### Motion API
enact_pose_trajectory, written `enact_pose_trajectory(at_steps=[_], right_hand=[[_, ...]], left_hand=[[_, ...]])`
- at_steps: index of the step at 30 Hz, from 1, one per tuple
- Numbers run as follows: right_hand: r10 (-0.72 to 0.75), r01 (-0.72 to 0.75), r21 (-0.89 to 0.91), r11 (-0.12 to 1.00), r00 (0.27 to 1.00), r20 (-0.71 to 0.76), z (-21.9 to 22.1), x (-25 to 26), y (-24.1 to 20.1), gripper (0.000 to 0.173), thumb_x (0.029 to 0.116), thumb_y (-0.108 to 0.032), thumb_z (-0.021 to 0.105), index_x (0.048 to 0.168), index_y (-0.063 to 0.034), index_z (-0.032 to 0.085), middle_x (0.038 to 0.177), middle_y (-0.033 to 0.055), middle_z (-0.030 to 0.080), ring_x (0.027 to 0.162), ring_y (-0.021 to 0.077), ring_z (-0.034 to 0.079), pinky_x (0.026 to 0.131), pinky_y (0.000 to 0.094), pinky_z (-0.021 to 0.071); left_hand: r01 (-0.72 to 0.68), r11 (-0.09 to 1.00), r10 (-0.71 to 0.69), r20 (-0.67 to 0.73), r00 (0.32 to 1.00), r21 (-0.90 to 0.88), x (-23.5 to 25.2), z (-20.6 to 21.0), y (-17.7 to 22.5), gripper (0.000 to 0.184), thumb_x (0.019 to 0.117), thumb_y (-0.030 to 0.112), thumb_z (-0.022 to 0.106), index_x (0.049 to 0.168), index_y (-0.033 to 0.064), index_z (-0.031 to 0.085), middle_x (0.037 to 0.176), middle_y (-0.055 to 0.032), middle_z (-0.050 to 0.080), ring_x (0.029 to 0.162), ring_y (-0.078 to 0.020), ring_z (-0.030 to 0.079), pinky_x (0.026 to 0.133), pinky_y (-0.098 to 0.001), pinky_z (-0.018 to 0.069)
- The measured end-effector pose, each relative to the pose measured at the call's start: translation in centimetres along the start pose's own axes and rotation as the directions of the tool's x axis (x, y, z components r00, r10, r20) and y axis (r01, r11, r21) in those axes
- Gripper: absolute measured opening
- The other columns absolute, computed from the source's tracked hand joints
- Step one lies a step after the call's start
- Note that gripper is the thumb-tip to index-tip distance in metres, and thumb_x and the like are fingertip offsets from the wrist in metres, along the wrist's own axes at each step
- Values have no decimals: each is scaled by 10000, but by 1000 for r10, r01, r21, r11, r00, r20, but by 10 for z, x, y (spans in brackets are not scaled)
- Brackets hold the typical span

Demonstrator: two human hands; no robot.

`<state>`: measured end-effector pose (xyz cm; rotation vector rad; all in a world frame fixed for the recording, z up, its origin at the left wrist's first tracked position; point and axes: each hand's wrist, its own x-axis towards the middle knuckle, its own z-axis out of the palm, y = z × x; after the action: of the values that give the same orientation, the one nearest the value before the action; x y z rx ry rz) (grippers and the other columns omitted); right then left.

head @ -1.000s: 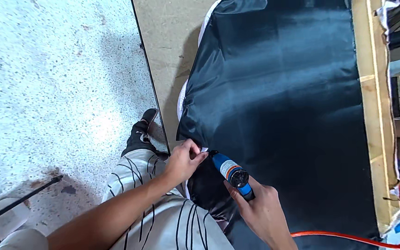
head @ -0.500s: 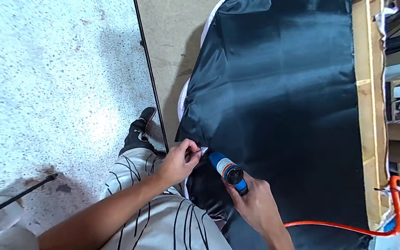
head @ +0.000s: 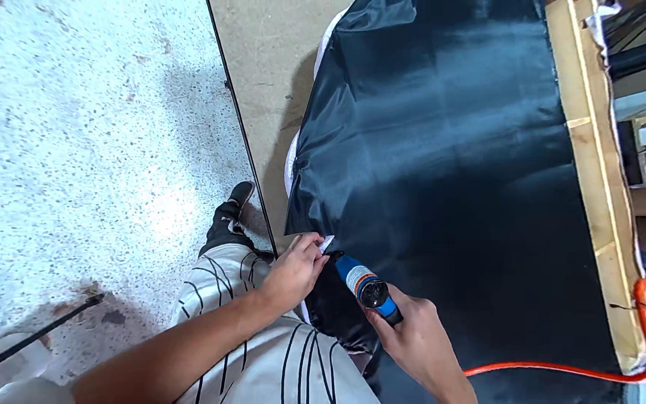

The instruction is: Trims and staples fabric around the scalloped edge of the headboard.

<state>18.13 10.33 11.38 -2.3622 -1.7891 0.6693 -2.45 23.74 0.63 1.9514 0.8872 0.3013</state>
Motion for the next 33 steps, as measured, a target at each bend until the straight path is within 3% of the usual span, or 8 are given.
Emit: enact_pose_trajectory(at_steps=[6,11,16,20,22,26,30,33], right_hand=[[-26,26,-5,1000,1000,16,2,14,-1,430,909,-596,618,1063,-221,760,740,-96,702,658,19,668,566,317,577],[-15,18,-62,998,999,45,2,16,-5,426,909,-594,591,1027,-220,757,719,-98,683,647,25,656,565,325,570],[-14,16,-63,998,999,46,2,19,-5,422,924,-596,584,1028,-226,757,735,-98,690,673,31,669,588,339,583],[-21,22,-21,1000,999,46,-1,21,-3,369,933,-591,599,986,-254,737,703,-130,655,644,-4,636,562,296,557],[-48,47,35,998,998,28,-4,18,1,353,940,-572,623,1012,-249,746,713,-133,659,636,-20,625,550,274,553],[-94,92,30,995,995,46,-12,3,7,365,911,-556,637,1022,-229,753,750,-109,694,669,-11,656,568,290,575],[-109,110,-5,994,991,79,-4,1,7,417,917,-588,605,1060,-227,756,751,-94,692,665,12,657,567,313,572],[-113,115,-11,993,990,79,-2,6,3,415,921,-586,594,1057,-229,756,733,-95,686,646,16,651,554,316,566]], left_hand=[[-14,995,8,-67,998,-100,-4,0,-20,254,1037,355,600,1111,111,611,1196,-17,671,1095,-108,662,961,-306,573],[-19,982,3,-86,996,-189,-9,0,-24,198,1026,305,626,1086,116,616,1229,0,680,1127,-78,664,966,-294,580],[14,970,-32,-70,997,-242,-8,-3,-25,205,1018,322,640,1082,130,610,1222,28,683,993,-45,686,873,-274,605],[64,956,-79,-43,996,-287,-10,-7,-21,179,1026,311,627,1114,159,593,1235,66,679,1008,-19,681,875,-261,606],[145,934,-151,7,989,-328,-16,-12,-15,282,989,372,670,1178,177,594,1253,68,664,1062,-35,674,916,-295,611],[414,899,-396,136,908,-145,-16,-16,1,793,706,689,830,1239,163,569,1115,-44,661,975,-186,682,860,-437,599],[498,859,-478,165,863,-116,-9,0,0,734,754,601,829,1292,201,531,948,-45,708,844,-218,714,748,-480,605],[477,854,-441,196,876,-209,-9,8,-16,670,836,600,764,1347,228,542,999,7,750,879,-168,727,804,-471,607]])
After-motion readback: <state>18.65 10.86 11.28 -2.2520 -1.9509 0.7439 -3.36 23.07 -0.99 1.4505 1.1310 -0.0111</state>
